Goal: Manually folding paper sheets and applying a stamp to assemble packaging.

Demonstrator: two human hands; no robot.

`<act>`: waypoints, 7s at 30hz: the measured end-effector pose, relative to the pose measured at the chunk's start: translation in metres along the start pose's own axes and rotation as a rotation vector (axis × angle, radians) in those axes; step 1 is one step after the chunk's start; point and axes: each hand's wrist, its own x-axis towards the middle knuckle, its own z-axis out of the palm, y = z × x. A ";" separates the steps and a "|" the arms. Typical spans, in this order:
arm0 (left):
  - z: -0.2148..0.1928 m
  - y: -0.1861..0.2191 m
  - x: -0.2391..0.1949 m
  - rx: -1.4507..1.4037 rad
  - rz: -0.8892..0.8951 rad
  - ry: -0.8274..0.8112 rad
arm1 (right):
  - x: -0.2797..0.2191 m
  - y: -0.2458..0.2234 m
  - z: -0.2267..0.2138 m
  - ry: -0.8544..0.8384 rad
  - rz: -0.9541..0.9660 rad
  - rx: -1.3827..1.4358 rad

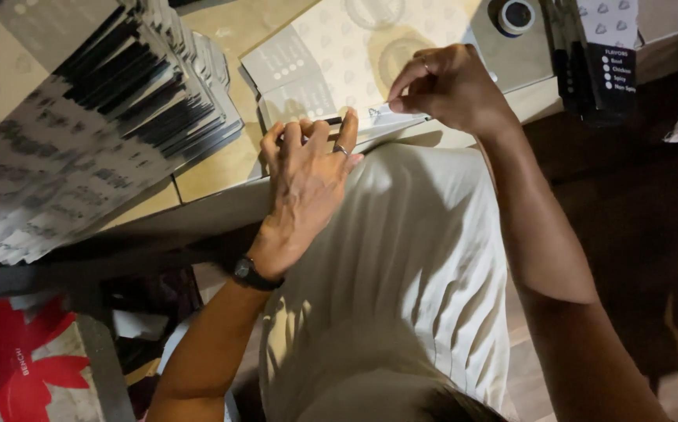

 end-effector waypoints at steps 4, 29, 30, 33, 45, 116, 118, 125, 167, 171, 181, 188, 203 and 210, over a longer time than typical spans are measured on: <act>-0.006 0.004 0.006 0.137 0.007 0.022 | 0.005 -0.012 -0.003 -0.080 0.021 -0.085; -0.004 0.017 0.011 0.376 0.034 -0.125 | -0.016 0.057 -0.032 0.182 -0.334 -0.352; -0.003 0.016 0.011 0.377 0.033 -0.121 | -0.018 0.060 -0.033 0.183 -0.337 -0.354; 0.000 0.017 0.009 0.354 0.028 -0.127 | -0.025 0.064 -0.036 0.254 -0.253 -0.333; 0.010 0.015 0.005 0.276 0.013 -0.075 | -0.043 0.085 -0.044 0.433 -0.295 -0.367; 0.030 0.027 0.003 0.251 -0.131 0.162 | -0.057 0.088 -0.032 0.549 -0.557 -0.569; 0.022 0.027 0.008 0.226 -0.150 0.166 | -0.050 0.078 -0.023 0.501 -0.544 -0.517; 0.011 0.019 0.005 0.166 -0.164 0.075 | -0.022 0.004 0.057 0.245 -0.625 -0.273; 0.013 -0.050 -0.023 -0.251 -0.127 0.458 | -0.037 0.044 0.061 0.565 -0.772 -0.385; 0.006 -0.037 -0.021 -0.337 -0.151 0.455 | -0.038 0.044 0.065 0.568 -0.780 -0.365; 0.035 -0.013 0.005 -0.320 -0.117 0.490 | -0.040 0.040 0.062 0.536 -0.739 -0.418; 0.020 -0.066 -0.043 -0.267 -0.059 0.525 | -0.041 0.036 0.059 0.525 -0.746 -0.415; -0.011 -0.063 -0.025 -0.259 0.060 0.596 | -0.032 0.033 0.048 0.393 -0.779 -0.614; 0.007 -0.078 0.016 -0.086 0.157 -0.088 | -0.028 0.018 0.038 0.337 -0.755 -0.700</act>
